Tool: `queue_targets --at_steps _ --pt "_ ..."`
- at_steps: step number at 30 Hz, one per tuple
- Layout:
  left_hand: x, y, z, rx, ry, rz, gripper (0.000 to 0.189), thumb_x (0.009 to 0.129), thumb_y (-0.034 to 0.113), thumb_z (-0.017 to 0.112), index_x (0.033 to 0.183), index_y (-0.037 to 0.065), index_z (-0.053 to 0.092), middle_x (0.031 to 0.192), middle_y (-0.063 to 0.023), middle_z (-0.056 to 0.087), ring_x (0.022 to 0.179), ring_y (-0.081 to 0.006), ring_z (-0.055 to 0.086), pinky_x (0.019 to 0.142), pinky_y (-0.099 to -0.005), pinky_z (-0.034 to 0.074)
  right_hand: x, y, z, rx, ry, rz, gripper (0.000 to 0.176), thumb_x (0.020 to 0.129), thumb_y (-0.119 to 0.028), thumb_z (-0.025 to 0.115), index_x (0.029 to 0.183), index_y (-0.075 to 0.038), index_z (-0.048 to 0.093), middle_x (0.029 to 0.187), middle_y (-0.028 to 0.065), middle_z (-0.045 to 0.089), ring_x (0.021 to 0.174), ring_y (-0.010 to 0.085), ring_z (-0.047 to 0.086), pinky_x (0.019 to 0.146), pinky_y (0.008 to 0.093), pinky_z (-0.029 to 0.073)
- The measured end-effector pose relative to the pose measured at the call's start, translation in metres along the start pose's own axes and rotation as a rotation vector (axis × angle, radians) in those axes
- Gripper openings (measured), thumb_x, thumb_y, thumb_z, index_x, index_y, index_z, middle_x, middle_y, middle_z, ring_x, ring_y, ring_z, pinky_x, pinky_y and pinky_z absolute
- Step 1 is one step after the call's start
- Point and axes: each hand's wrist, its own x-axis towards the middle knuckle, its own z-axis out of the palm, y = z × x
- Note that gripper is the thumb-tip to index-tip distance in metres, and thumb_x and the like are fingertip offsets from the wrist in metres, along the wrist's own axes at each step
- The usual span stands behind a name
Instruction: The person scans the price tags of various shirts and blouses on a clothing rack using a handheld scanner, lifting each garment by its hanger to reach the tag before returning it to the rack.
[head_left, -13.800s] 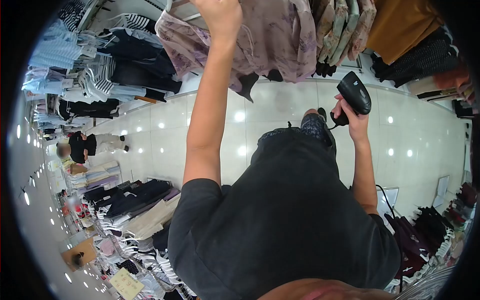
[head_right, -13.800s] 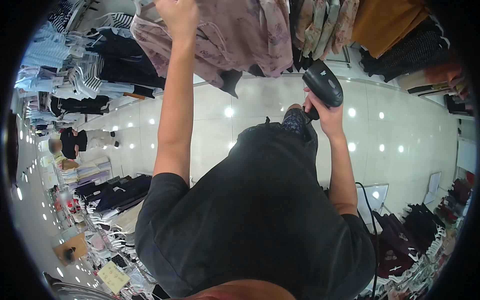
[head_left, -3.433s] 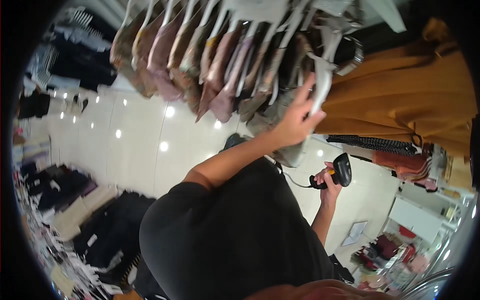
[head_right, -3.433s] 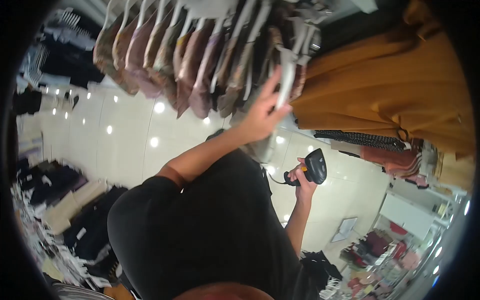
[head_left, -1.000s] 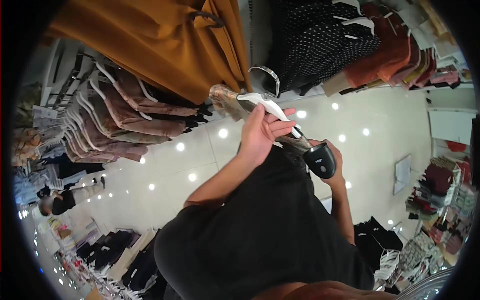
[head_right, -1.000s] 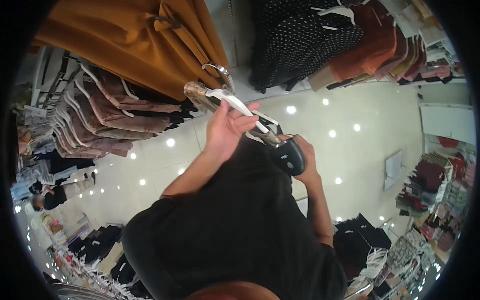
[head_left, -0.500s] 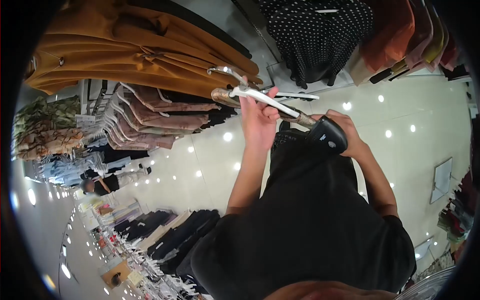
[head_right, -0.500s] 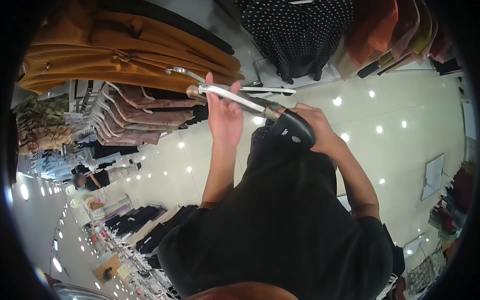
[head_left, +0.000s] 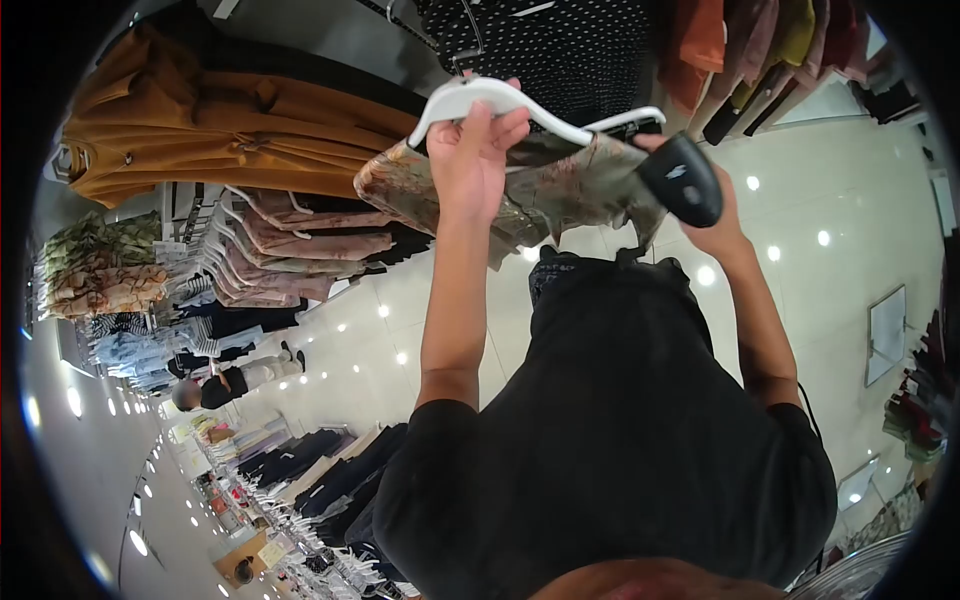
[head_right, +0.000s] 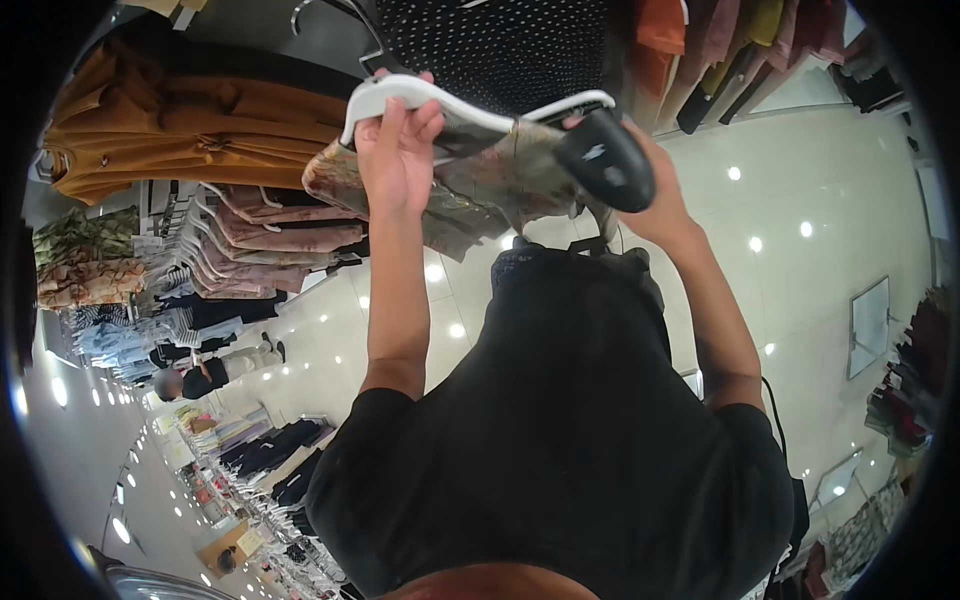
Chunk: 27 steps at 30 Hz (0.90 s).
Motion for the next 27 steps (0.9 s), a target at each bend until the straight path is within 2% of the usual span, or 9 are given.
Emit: queue_targets --at_steps 2,5,9,10,11,13,19,20,27 --pt "0.007 -0.002 0.019 0.009 -0.018 0.057 0.028 0.097 0.007 0.052 0.124 0.002 0.049 0.121 -0.0285 0.058 0.091 -0.0283 0.070 0.077 -0.0346 0.061 -0.008 -0.018 -0.009 0.110 0.218 -0.005 0.038 0.088 0.005 0.056 0.125 0.000 0.055 0.127 0.0103 0.059 0.119 0.0204 0.055 0.104 0.0330 0.038" --pt "0.015 -0.005 0.041 -0.013 -0.087 0.135 0.033 0.098 0.008 0.052 0.130 0.002 0.046 0.121 -0.0263 0.059 0.095 -0.0285 0.069 0.080 -0.0352 0.060 -0.032 -0.018 -0.023 0.043 0.485 0.053 0.031 0.088 0.007 0.060 0.119 0.002 0.057 0.120 0.0074 0.063 0.110 0.0152 0.058 0.096 0.0283 0.044" --pt "0.025 0.000 0.060 -0.033 -0.123 0.131 0.033 0.099 0.011 0.050 0.130 -0.002 0.047 0.120 -0.0204 0.061 0.096 -0.0276 0.068 0.080 -0.0340 0.059 -0.063 -0.011 -0.029 0.008 0.519 0.099 0.029 0.087 0.008 0.061 0.115 0.001 0.059 0.116 0.0068 0.063 0.105 0.0146 0.061 0.093 0.0280 0.046" --pt "0.031 0.001 0.058 -0.016 -0.145 0.149 0.036 0.098 0.010 0.052 0.131 -0.004 0.047 0.123 -0.0210 0.059 0.102 -0.0321 0.066 0.087 -0.0377 0.058 -0.069 -0.012 -0.029 0.025 0.501 0.158 0.029 0.087 0.008 0.061 0.114 0.001 0.059 0.115 0.0068 0.063 0.103 0.0141 0.062 0.091 0.0279 0.047" --pt "0.031 0.003 0.075 -0.041 0.040 0.122 0.022 0.099 0.011 0.053 0.117 -0.001 0.058 0.108 -0.0099 0.064 0.091 -0.0216 0.066 0.080 -0.0290 0.055 -0.074 -0.012 -0.029 0.039 0.484 0.218 0.028 0.087 0.008 0.061 0.114 0.001 0.059 0.114 0.0067 0.063 0.100 0.0136 0.063 0.090 0.0277 0.048" --pt "0.038 0.009 0.078 -0.066 -0.066 0.136 0.027 0.099 0.011 0.052 0.125 0.003 0.052 0.112 -0.0115 0.065 0.102 -0.0244 0.066 0.082 -0.0321 0.059 -0.079 -0.012 -0.028 0.044 0.450 0.183 0.029 0.086 0.009 0.061 0.114 0.003 0.060 0.114 0.0080 0.064 0.100 0.0139 0.063 0.090 0.0272 0.048" --pt "0.048 0.033 0.113 -0.078 -0.121 0.212 0.025 0.099 0.010 0.051 0.121 -0.001 0.054 0.113 -0.0144 0.065 0.108 -0.0268 0.064 0.088 -0.0325 0.057 -0.086 -0.012 -0.030 0.025 0.464 0.248 0.029 0.085 0.007 0.064 0.113 0.002 0.062 0.110 0.0066 0.067 0.099 0.0129 0.063 0.090 0.0273 0.048" --pt "0.051 0.036 0.114 -0.066 -0.134 0.226 0.024 0.099 0.010 0.051 0.120 -0.002 0.054 0.113 -0.0152 0.065 0.109 -0.0269 0.064 0.089 -0.0324 0.057 -0.086 -0.012 -0.030 -0.027 0.459 0.207 0.027 0.089 -0.001 0.063 0.116 -0.004 0.061 0.097 0.0019 0.065 0.084 0.0054 0.056 0.069 0.0198 0.043" --pt "0.062 0.054 0.112 -0.019 -0.183 0.287 0.022 0.099 0.011 0.051 0.114 -0.004 0.056 0.111 -0.0159 0.065 0.110 -0.0273 0.063 0.091 -0.0333 0.055 -0.094 -0.005 -0.034 -0.046 0.458 0.280 0.027 0.089 0.000 0.063 0.116 -0.004 0.062 0.099 0.0024 0.066 0.086 0.0061 0.057 0.069 0.0198 0.043"
